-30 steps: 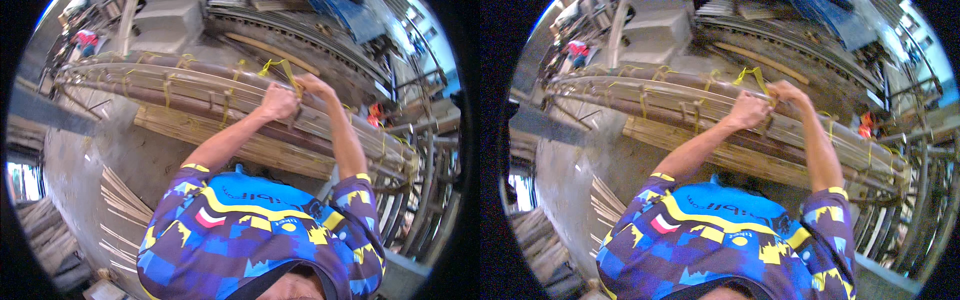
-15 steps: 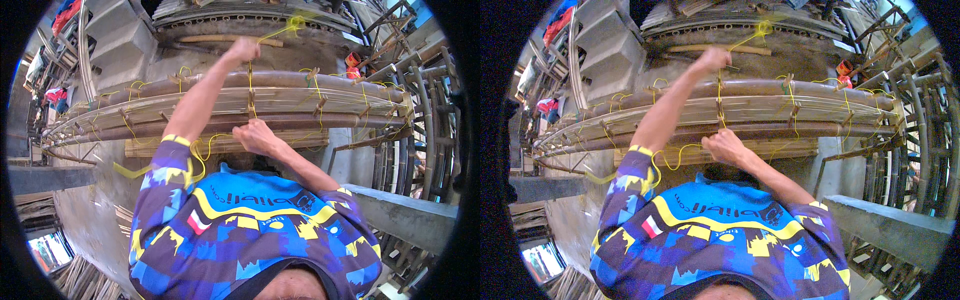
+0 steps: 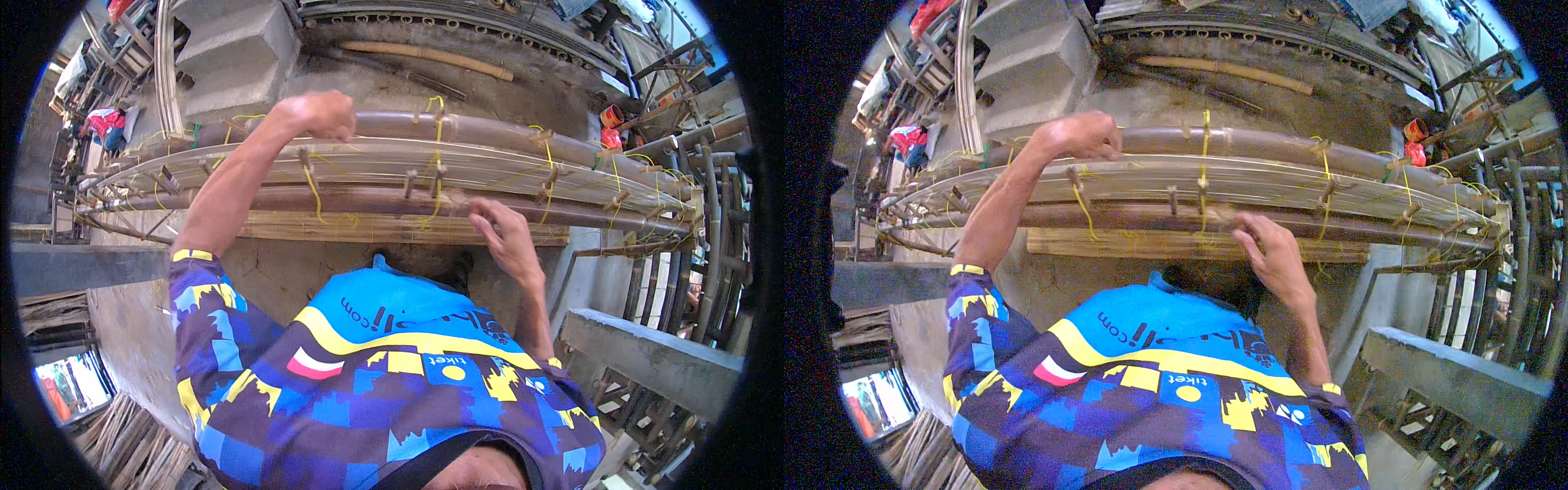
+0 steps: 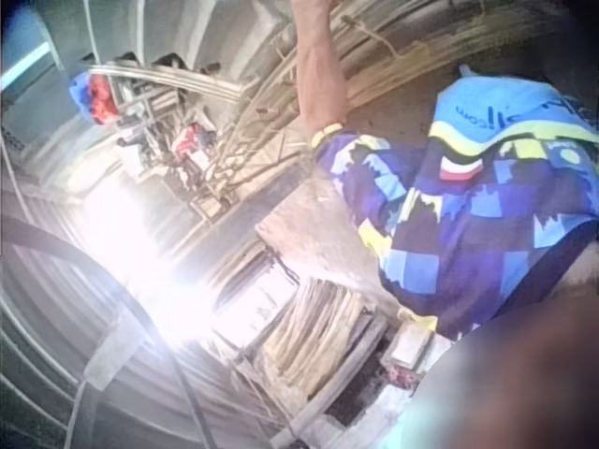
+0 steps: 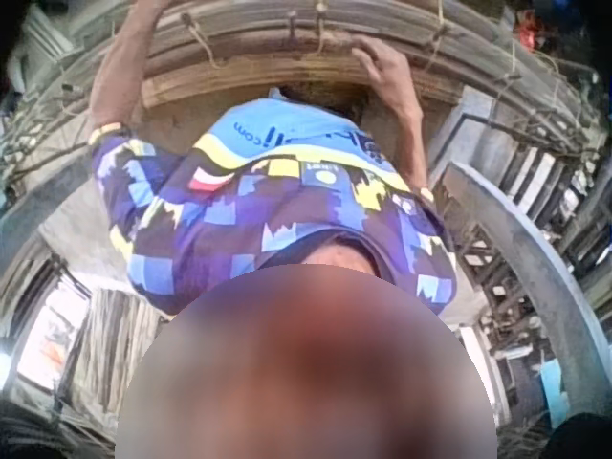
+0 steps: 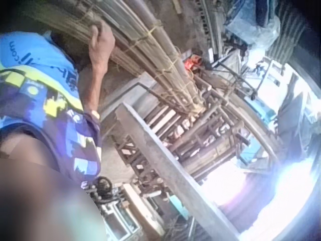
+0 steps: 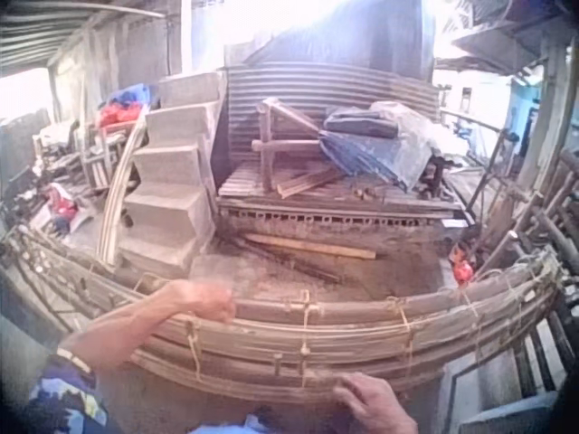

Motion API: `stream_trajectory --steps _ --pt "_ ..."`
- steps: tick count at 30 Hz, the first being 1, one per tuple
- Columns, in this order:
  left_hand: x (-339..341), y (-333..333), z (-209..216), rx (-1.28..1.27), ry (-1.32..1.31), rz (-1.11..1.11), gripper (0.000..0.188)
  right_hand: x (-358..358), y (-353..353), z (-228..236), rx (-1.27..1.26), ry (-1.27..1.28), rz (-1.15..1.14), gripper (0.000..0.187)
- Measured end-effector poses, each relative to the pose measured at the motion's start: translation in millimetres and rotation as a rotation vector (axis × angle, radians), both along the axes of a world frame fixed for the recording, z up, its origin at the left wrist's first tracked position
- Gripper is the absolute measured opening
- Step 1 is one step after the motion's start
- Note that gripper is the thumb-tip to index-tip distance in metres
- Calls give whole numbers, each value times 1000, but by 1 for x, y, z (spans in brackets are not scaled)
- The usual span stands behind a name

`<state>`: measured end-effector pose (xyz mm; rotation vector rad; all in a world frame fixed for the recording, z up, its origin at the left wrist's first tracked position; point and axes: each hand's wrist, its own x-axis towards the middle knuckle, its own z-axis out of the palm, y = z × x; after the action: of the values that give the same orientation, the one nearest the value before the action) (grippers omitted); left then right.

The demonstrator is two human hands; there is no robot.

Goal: The person sits on the floor and repeatedly picks up, aligns, and stacks thin bamboo strips into a neat pile. They then move to a rack and tie the bundle with yellow string.

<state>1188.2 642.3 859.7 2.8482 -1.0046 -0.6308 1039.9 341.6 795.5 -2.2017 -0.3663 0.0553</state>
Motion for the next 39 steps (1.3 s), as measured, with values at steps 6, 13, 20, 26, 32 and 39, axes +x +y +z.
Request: stream_trajectory --steps 6,13,20,26,32,39 --pt "11 -6 7 -14 -49 -199 17 15 65 -9 -365 111 -184 23" --pt "-5 -84 42 -1326 528 -183 25 12 68 -7 226 -155 -198 24" --pt "-6 -82 -32 -334 154 -172 29 75 57 81 642 76 69 39" --pt "-20 -89 -75 -413 -17 173 39 196 108 121 -71 -356 280 38" --pt "-14 -81 -63 -515 128 188 39 212 84 38 -858 78 180 31" --pt "-20 -80 -76 -586 57 155 27 159 75 95 1063 529 63 21"
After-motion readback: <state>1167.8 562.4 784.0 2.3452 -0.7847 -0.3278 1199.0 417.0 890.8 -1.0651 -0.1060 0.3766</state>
